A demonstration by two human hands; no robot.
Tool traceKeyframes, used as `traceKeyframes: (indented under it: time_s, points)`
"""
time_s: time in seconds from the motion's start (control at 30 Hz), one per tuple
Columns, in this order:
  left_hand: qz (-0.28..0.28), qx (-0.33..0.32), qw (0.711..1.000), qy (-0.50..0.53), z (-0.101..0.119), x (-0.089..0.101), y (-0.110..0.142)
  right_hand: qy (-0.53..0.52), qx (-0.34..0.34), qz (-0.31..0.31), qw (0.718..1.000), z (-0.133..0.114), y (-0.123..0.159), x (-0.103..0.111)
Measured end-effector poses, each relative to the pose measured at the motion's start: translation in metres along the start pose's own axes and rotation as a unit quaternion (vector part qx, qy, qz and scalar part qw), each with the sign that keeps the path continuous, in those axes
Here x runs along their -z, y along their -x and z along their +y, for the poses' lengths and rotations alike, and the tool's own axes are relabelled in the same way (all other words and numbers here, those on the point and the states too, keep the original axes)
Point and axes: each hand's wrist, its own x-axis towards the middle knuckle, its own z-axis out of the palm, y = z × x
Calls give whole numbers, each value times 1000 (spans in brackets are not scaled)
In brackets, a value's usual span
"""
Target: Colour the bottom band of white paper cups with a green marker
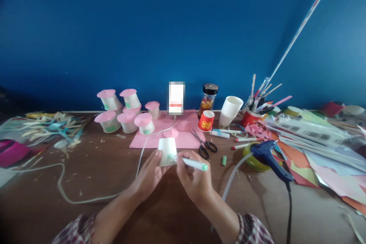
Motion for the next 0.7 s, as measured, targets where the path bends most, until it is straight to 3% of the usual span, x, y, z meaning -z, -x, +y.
traceKeyframes:
  time_s: [0.7]
  points:
    - [-10,3,1000,-12,2,-1,0,14,9,3,1000,-1,-2,0]
